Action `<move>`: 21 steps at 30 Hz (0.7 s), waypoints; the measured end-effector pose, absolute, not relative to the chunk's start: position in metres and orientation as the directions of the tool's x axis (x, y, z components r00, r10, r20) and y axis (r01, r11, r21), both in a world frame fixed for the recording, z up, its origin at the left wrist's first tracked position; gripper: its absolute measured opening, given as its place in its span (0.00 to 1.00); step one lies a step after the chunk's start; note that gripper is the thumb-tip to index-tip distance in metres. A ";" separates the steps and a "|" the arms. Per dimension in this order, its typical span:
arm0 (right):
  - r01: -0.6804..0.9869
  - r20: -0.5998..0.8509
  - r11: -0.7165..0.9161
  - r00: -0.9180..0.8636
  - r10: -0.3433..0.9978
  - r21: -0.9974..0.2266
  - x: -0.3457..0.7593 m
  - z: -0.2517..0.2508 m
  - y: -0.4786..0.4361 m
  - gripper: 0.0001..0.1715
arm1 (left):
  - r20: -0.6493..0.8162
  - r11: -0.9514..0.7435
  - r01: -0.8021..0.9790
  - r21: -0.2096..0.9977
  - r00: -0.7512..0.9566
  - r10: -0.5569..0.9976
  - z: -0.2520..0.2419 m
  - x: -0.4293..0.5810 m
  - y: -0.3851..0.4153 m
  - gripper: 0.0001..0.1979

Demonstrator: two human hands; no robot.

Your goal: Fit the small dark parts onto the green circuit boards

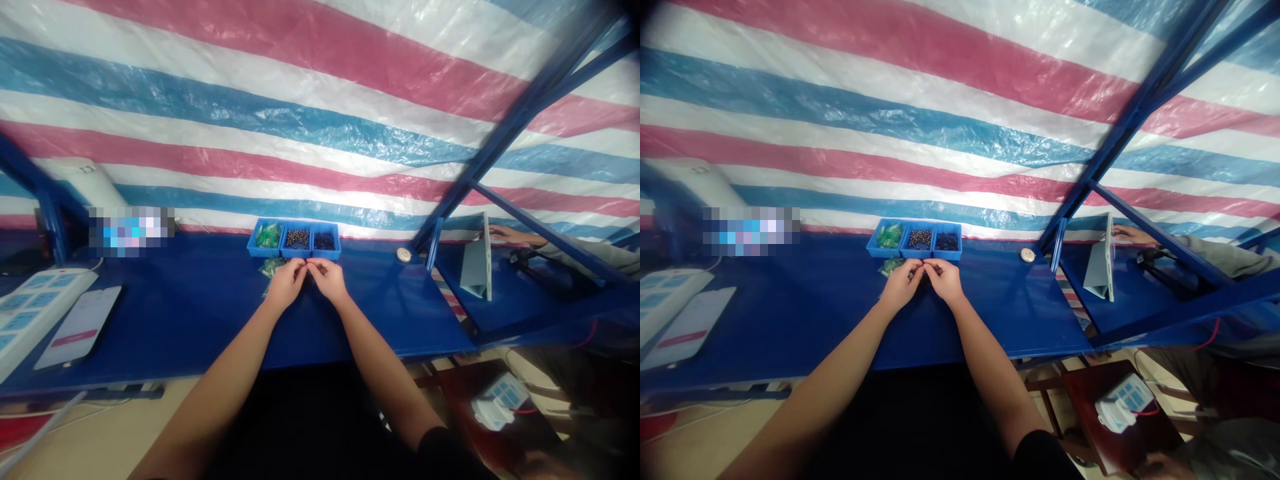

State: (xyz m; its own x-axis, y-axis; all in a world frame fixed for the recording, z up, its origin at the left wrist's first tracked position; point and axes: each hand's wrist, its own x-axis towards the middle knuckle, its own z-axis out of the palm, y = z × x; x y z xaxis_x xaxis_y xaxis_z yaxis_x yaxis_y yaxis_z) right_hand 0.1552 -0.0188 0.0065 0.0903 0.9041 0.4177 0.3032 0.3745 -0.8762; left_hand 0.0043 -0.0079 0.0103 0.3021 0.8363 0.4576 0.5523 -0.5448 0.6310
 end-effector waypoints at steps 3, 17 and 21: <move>0.293 0.413 0.377 0.071 0.908 -0.879 0.155 0.007 -0.019 0.15 | 0.468 -0.554 0.565 0.611 0.306 0.829 0.011 0.003 -0.007 0.10; 0.294 0.424 0.395 0.040 0.905 -0.870 0.154 0.007 -0.020 0.15 | 0.432 -0.521 0.535 0.665 0.293 0.853 0.015 0.002 -0.009 0.11; 0.301 0.443 0.411 0.044 0.896 -0.860 0.154 0.006 -0.019 0.14 | 0.425 -0.515 0.526 0.677 0.293 0.857 0.015 0.002 -0.009 0.12</move>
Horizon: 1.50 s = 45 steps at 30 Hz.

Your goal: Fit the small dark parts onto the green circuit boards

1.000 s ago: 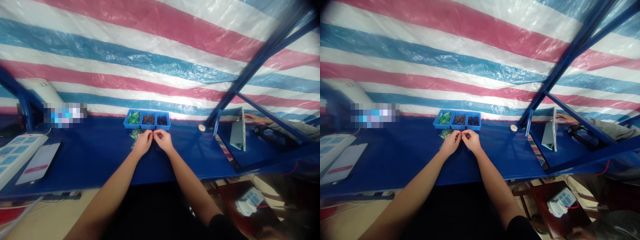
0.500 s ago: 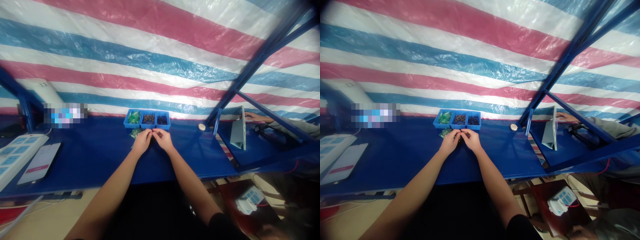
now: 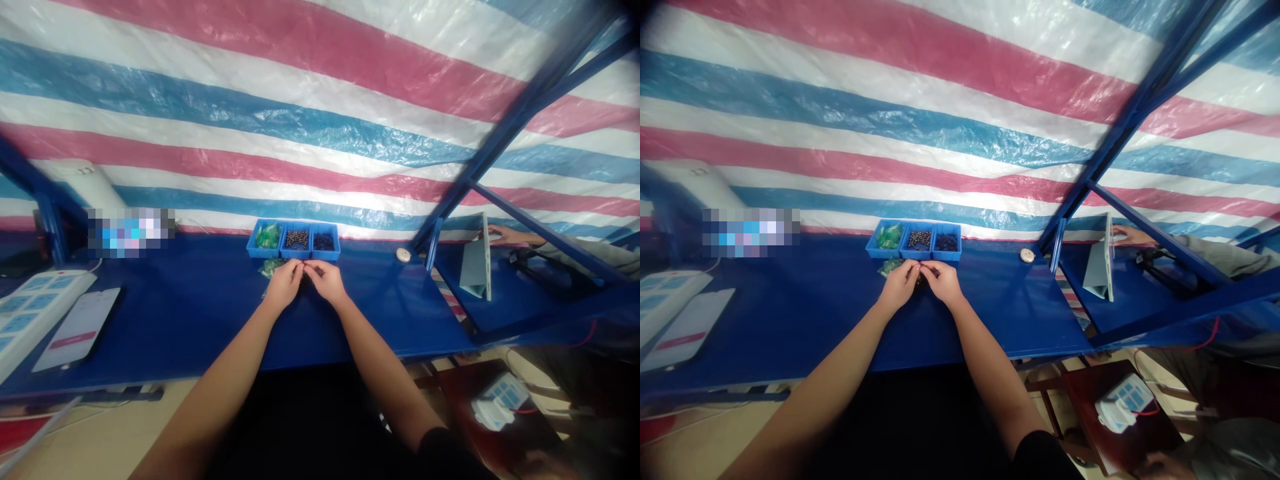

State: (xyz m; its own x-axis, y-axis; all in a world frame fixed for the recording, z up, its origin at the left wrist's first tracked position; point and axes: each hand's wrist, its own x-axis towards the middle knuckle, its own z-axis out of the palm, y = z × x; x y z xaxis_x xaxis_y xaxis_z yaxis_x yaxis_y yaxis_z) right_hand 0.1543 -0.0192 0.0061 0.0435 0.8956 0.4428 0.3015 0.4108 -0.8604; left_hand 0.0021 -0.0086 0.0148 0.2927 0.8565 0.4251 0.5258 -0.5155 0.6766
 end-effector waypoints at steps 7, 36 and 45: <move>0.293 0.440 0.408 0.051 0.897 -0.865 0.156 0.007 -0.019 0.13 | 0.428 -0.493 0.502 0.711 0.246 0.869 0.013 0.003 -0.008 0.10; 0.251 0.452 0.429 0.040 0.891 -0.868 0.154 0.002 -0.017 0.15 | 0.426 -0.487 0.497 0.718 0.238 0.873 0.013 0.003 -0.008 0.12; 0.275 0.457 0.421 0.082 0.886 -0.865 0.155 0.003 -0.017 0.15 | 0.400 -0.461 0.491 0.739 0.231 0.887 0.014 0.003 -0.010 0.13</move>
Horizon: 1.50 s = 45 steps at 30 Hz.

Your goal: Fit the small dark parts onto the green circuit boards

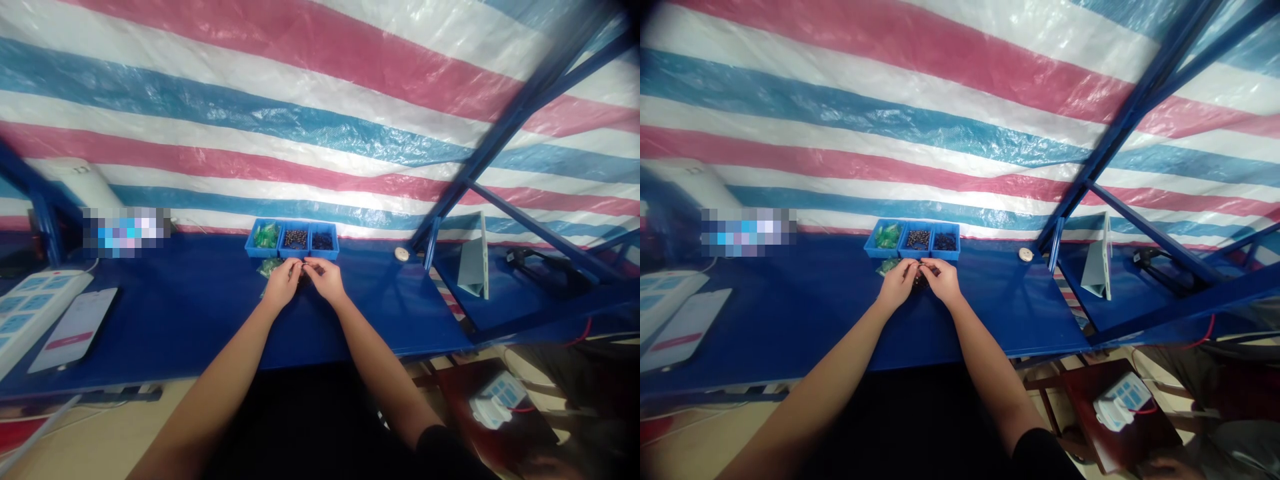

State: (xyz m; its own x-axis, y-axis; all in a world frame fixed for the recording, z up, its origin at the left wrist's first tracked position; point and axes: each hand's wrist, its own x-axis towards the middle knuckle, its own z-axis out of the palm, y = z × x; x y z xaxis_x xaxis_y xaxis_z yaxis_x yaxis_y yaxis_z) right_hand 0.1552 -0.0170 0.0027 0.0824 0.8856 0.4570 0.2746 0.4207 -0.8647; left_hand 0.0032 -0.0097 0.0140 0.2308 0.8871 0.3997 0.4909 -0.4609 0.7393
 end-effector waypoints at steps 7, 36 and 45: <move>0.280 0.429 0.389 0.096 0.898 -0.878 0.154 0.009 -0.019 0.15 | 0.406 -0.449 0.476 0.756 0.196 0.892 0.011 0.003 -0.009 0.14; 0.303 0.427 0.388 0.074 0.901 -0.870 0.155 0.009 -0.020 0.17 | 0.423 -0.466 0.505 0.726 0.206 0.882 0.014 0.003 -0.009 0.14; 0.250 0.403 0.377 0.062 0.913 -0.892 0.154 0.006 -0.019 0.18 | 0.454 -0.495 0.492 0.716 0.210 0.866 0.012 0.002 -0.008 0.12</move>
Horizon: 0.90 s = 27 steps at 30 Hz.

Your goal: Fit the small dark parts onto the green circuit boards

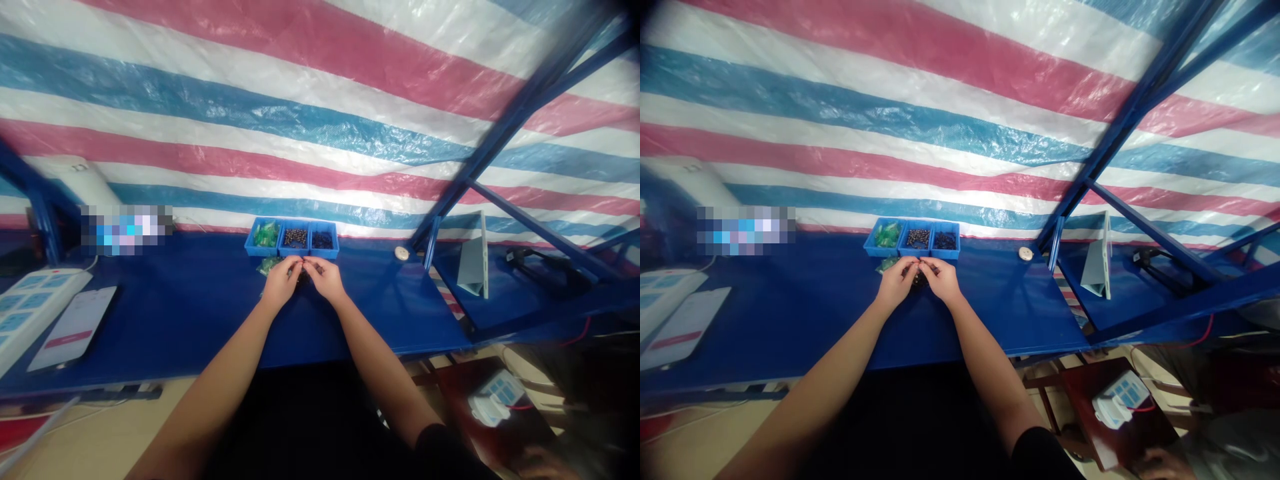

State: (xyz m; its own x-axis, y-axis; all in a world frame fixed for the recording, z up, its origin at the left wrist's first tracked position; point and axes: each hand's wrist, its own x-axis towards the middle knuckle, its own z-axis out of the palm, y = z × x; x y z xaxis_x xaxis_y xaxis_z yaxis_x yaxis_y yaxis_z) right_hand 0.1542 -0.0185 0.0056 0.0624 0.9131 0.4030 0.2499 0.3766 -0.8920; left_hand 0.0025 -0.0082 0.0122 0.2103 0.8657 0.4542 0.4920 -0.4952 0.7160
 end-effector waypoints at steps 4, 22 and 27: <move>0.228 0.406 0.386 0.047 0.913 -0.894 0.153 0.004 -0.018 0.19 | 0.439 -0.485 0.505 0.714 0.218 0.872 0.014 0.002 -0.008 0.12; 0.148 0.372 0.361 0.056 0.926 -0.921 0.153 0.007 -0.019 0.19 | 0.417 -0.486 0.500 0.716 0.253 0.873 0.018 0.003 -0.012 0.13; 0.100 0.310 0.304 0.056 0.949 -0.947 0.151 0.004 -0.016 0.17 | 0.430 -0.455 0.538 0.710 0.181 0.885 0.016 0.004 -0.013 0.15</move>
State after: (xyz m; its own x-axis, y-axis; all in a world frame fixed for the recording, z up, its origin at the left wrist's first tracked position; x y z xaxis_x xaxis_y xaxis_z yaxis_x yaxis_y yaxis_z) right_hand 0.1507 -0.0157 0.0035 0.0562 0.9490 0.3104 0.1004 0.3039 -0.9474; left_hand 0.0044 -0.0125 0.0157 0.1806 0.8845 0.4301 0.5375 -0.4550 0.7099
